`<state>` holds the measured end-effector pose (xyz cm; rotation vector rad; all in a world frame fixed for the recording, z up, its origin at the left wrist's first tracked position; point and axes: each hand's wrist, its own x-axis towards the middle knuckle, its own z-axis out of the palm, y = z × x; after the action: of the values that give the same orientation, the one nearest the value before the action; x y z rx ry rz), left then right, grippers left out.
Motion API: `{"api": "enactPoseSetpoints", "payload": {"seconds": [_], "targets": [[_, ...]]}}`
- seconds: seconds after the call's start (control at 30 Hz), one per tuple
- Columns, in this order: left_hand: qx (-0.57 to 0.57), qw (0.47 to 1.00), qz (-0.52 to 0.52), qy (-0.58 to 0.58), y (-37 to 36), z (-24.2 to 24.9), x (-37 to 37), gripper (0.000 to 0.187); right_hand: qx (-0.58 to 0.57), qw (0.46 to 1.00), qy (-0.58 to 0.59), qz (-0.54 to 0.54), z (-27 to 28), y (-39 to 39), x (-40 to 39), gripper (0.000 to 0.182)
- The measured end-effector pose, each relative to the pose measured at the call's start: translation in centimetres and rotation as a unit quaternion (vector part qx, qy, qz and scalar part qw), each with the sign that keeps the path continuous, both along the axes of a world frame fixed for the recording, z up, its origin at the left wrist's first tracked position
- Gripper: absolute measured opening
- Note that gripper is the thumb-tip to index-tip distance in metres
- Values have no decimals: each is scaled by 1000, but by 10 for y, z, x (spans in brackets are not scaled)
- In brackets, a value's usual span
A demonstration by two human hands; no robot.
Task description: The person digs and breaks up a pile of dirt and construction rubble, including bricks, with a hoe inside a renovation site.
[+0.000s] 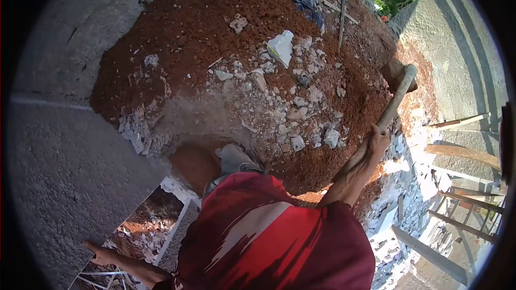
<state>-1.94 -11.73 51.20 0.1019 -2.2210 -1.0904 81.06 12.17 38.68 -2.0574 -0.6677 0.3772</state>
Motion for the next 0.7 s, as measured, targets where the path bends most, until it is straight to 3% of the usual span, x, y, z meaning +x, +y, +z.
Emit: {"api": "enactPoseSetpoints", "payload": {"seconds": [0.07, 0.17, 0.23, 0.3, 0.33, 0.47, 0.53, 0.57, 0.6, 0.63, 0.67, 0.7], "targets": [[-32, 999, 34, -25, -6, 1, -9, 89, 21, 993, 113, -25, 17, -26, -16, 25], [-38, 995, -20, -94, 8, 23, 22, 95, -12, 988, 155, -14, -6, -55, -2, 23], [-28, 995, -24, -87, -3, 11, 3, 95, -16, 987, 157, 7, -33, -75, 3, 25], [-19, 999, -11, -44, -14, 1, -20, 90, -109, 985, 132, 34, -72, -97, 8, 23], [-53, 996, 57, -40, -8, 3, -15, 86, -110, 984, 137, 37, -79, -105, 4, 23], [-25, 1000, -11, -14, 18, 24, 35, 86, -224, 953, 192, 73, -97, -107, -9, 20], [-36, 997, 45, -45, 10, 16, 12, 79, -336, 916, 202, 82, -113, -95, -1, 19], [41, 997, -61, -22, 3, 10, 7, 87, -344, 912, 198, 108, -122, -88, 8, 19], [46, 995, -63, -56, 33, 35, 59, 90, -382, 885, 33, 265, -130, -79, 18, 18], [-24, 995, -22, -97, 14, 25, 34, 107, -387, 810, -139, 419, -140, -57, 30, 18], [88, 987, -120, -57, 19, 23, 38, 99, -503, 754, -144, 396, -166, -25, 56, 19], [39, 994, -100, -33, 6, 16, 21, 91, -610, 686, -160, 364, -208, 15, 90, 19]]}}
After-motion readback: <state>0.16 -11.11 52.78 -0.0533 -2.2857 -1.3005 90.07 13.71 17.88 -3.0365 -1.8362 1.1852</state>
